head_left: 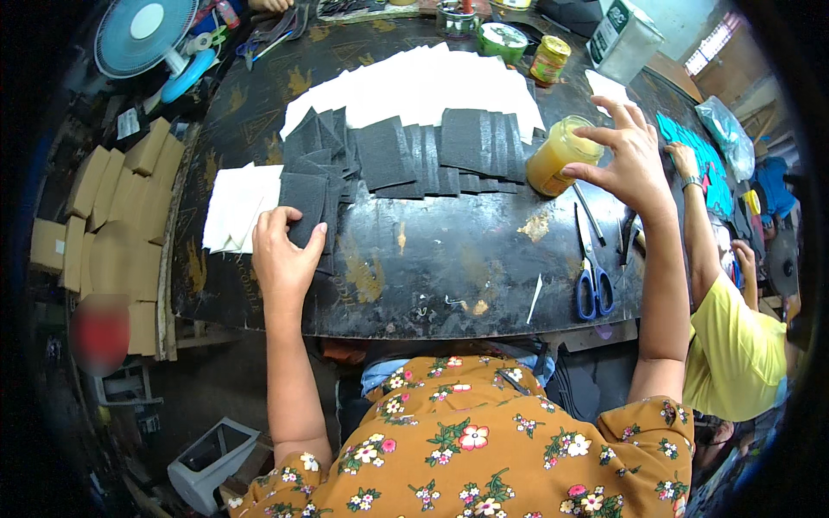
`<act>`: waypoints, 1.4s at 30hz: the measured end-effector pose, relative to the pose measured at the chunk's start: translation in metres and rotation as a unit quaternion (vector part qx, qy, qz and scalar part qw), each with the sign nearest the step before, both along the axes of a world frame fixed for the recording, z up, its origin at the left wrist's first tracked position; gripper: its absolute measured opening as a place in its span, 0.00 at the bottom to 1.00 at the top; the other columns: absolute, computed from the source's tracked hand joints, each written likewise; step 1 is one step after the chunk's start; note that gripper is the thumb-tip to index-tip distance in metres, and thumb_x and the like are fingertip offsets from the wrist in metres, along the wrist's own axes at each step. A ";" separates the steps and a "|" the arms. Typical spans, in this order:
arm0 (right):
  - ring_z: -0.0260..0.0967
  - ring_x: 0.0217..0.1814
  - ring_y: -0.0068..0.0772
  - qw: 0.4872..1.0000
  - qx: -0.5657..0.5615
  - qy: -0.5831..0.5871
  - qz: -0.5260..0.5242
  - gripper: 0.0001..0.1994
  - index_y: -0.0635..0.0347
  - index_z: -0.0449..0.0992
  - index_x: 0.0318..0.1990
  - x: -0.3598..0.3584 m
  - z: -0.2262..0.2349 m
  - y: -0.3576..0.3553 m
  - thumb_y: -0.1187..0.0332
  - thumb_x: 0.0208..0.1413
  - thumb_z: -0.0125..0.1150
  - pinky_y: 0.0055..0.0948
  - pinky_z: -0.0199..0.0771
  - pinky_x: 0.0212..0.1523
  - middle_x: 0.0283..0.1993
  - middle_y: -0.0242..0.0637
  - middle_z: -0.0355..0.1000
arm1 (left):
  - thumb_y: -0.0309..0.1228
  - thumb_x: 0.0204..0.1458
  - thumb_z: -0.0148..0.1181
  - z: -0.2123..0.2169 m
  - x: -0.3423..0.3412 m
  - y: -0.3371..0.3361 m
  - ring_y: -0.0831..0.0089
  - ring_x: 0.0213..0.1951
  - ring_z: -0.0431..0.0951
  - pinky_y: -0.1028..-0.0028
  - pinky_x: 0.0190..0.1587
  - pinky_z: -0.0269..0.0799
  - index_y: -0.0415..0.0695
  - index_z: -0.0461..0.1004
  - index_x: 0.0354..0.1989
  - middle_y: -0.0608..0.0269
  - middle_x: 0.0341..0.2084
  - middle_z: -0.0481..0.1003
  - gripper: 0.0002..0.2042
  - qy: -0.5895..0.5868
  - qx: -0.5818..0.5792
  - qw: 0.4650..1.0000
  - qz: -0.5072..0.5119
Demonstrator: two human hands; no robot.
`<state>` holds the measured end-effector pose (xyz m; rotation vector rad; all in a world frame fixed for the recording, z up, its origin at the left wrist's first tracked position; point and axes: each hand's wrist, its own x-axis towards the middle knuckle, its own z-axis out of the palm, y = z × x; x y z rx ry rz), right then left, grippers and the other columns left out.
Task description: The person repeatedly picks a black rectangular sheet, applies a yellow adhesive from a jar to one edge, folds the sheet in half to form a small pouch, and places it on a growing stack. The person also handles white paper sheets and stacks them separately. Tools such as scissors and a hammer are visible but not used.
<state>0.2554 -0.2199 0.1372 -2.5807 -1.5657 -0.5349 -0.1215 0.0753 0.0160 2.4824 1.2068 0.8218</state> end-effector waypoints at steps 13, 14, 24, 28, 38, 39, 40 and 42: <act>0.74 0.63 0.45 0.987 0.127 -0.097 0.030 0.17 0.57 0.89 0.47 -0.027 -0.014 -0.033 0.60 0.53 0.81 0.42 0.74 0.62 0.59 0.43 0.79 | 0.29 0.72 0.62 0.055 0.034 -0.059 0.83 0.37 0.80 0.78 0.36 0.78 0.42 0.88 0.51 0.67 0.36 0.84 0.10 -0.289 -0.279 0.882 -0.246; 0.74 0.62 0.44 0.987 0.155 -0.019 0.040 0.16 0.57 0.89 0.47 -0.033 -0.015 -0.036 0.61 0.54 0.81 0.41 0.74 0.61 0.57 0.42 0.79 | 0.32 0.71 0.63 0.045 0.049 -0.064 0.81 0.39 0.81 0.76 0.40 0.79 0.41 0.88 0.49 0.68 0.37 0.84 0.10 -0.246 -0.334 0.861 -0.294; 0.74 0.55 0.49 0.881 0.137 0.441 0.101 0.19 0.59 0.84 0.60 -0.109 -0.127 0.004 0.79 0.65 0.57 0.42 0.73 0.60 0.47 0.46 0.76 | 0.24 0.55 0.72 -0.032 0.105 -0.090 0.67 0.34 0.77 0.69 0.39 0.74 0.40 0.85 0.52 0.57 0.41 0.80 0.16 -0.092 -0.212 0.919 -0.320; 0.72 0.54 0.47 0.937 0.148 0.305 0.087 0.22 0.53 0.85 0.60 -0.111 -0.154 0.022 0.79 0.60 0.61 0.44 0.71 0.58 0.48 0.42 0.75 | 0.25 0.55 0.72 -0.035 0.106 -0.091 0.65 0.33 0.76 0.67 0.40 0.75 0.40 0.85 0.52 0.57 0.38 0.79 0.16 -0.098 -0.187 0.923 -0.323; 0.73 0.50 0.36 0.949 0.081 0.189 0.238 0.20 0.46 0.88 0.54 -0.173 -0.141 -0.019 0.71 0.51 0.70 0.40 0.66 0.50 0.48 0.29 0.78 | 0.25 0.53 0.71 -0.032 0.105 -0.091 0.52 0.40 0.82 0.59 0.46 0.79 0.40 0.85 0.50 0.50 0.39 0.80 0.15 -0.086 -0.224 0.921 -0.306; 0.73 0.51 0.37 0.945 0.090 0.204 0.237 0.20 0.46 0.88 0.53 -0.175 -0.139 -0.021 0.72 0.51 0.70 0.41 0.66 0.50 0.48 0.29 0.78 | 0.25 0.53 0.71 -0.032 0.105 -0.091 0.51 0.41 0.82 0.59 0.47 0.79 0.40 0.84 0.50 0.50 0.40 0.80 0.15 -0.085 -0.223 0.921 -0.307; 0.73 0.51 0.38 0.943 0.077 0.222 0.234 0.20 0.45 0.88 0.53 -0.176 -0.137 -0.022 0.73 0.51 0.69 0.41 0.66 0.50 0.48 0.29 0.77 | 0.26 0.53 0.71 -0.032 0.105 -0.091 0.50 0.42 0.82 0.59 0.48 0.79 0.40 0.84 0.51 0.50 0.41 0.80 0.15 -0.084 -0.223 0.921 -0.308; 0.73 0.53 0.39 0.931 0.093 0.269 0.230 0.20 0.45 0.88 0.52 -0.173 -0.133 -0.019 0.75 0.50 0.69 0.42 0.66 0.51 0.49 0.30 0.77 | 0.26 0.54 0.71 -0.033 0.106 -0.091 0.49 0.44 0.83 0.59 0.49 0.79 0.40 0.84 0.51 0.49 0.42 0.80 0.15 -0.081 -0.215 0.923 -0.310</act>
